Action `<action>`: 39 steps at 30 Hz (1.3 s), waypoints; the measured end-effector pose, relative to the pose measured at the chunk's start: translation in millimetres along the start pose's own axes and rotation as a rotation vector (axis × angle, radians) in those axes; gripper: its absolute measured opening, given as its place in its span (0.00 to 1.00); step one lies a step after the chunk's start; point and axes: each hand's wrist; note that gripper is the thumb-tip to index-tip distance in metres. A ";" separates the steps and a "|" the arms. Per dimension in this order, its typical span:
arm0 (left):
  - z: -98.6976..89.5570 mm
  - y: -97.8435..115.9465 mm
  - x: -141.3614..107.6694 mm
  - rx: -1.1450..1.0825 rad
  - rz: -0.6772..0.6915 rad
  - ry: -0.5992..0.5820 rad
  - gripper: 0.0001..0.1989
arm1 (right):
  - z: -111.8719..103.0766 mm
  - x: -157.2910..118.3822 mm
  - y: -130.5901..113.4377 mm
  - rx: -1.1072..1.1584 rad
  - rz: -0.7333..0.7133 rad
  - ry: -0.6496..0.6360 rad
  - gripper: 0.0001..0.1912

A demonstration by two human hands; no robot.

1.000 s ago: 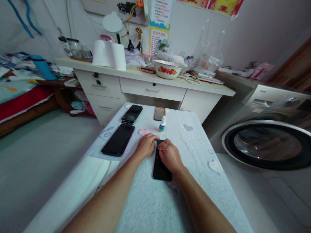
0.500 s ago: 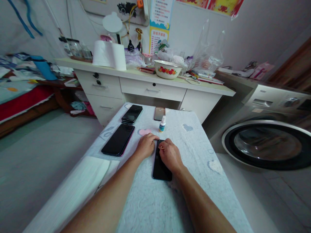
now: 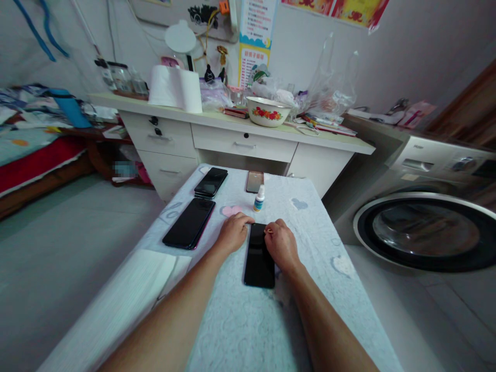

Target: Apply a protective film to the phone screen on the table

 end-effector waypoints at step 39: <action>0.7 -1.6 0.2 -0.001 0.007 -0.002 0.21 | 4.1 0.9 -16.1 -0.003 -0.084 -0.038 0.11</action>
Point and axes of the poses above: each hand's wrist, its own x-axis towards the middle knuckle, its own z-axis out of the palm, y = z × x, and after that the axes turned 5 degrees about z, right-handed
